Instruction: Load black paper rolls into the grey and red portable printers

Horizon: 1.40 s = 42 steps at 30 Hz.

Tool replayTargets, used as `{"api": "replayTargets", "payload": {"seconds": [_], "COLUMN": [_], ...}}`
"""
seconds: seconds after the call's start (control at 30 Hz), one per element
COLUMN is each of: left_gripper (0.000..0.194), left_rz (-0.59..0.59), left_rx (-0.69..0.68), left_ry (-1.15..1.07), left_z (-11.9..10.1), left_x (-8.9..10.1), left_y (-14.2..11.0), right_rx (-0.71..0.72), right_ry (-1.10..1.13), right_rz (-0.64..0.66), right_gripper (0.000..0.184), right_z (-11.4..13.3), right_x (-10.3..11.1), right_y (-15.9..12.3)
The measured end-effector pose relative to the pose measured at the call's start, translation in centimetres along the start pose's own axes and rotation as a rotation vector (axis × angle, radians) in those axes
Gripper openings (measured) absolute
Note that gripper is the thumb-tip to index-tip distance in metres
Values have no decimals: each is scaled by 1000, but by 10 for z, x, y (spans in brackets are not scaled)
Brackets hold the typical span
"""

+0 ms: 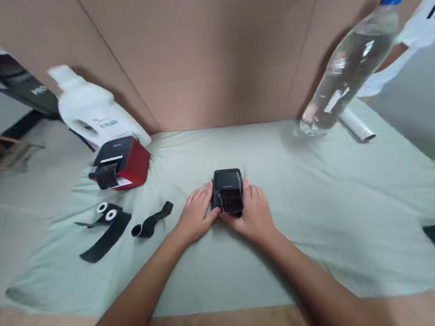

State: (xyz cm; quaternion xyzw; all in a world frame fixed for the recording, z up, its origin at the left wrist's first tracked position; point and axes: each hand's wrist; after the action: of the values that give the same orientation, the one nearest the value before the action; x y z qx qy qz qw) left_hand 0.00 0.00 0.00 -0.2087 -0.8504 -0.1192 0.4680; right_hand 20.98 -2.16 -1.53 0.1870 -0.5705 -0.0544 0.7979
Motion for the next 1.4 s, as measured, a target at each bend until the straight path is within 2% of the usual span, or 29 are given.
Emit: {"api": "replayTargets", "payload": {"seconds": [0.17, 0.3, 0.6, 0.77, 1.07, 1.17, 1.4], "left_gripper": [92, 101, 96, 94, 94, 91, 92], "left_rz": [-6, -8, -26, -60, -47, -61, -69], "left_rx": [-17, -14, -24, -32, -64, -73, -32], "left_ry": [7, -12, -45, -41, -29, -20, -18], "left_z": [-1, 0, 0, 1, 2, 3, 0], "left_x": [-3, -4, -2, -5, -4, -5, -12], "left_y": [0, 2, -4, -6, -5, -6, -9], "right_rx": [35, 11, 33, 69, 135, 127, 68], "right_ry": [52, 39, 65, 60, 76, 92, 83], "right_rz": [7, 39, 7, -24, -45, -54, -7], "right_gripper": [107, 108, 111, 102, 102, 106, 102], "right_z": [-3, -3, -3, -2, -6, -5, -3], "right_x": [-5, -5, -3, -4, -8, -8, -4], "right_y": [2, 3, 2, 0, 0, 0, 0]}}
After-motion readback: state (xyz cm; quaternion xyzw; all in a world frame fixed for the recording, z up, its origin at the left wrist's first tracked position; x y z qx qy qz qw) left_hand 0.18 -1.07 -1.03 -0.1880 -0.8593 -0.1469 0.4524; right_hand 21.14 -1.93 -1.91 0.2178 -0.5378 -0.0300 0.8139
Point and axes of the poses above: each hand's wrist, its own y-axis towards the middle knuckle, its own x-axis out of the back of the hand, z = x × y, and after that the axes turned 10 degrees about -y, right-handed
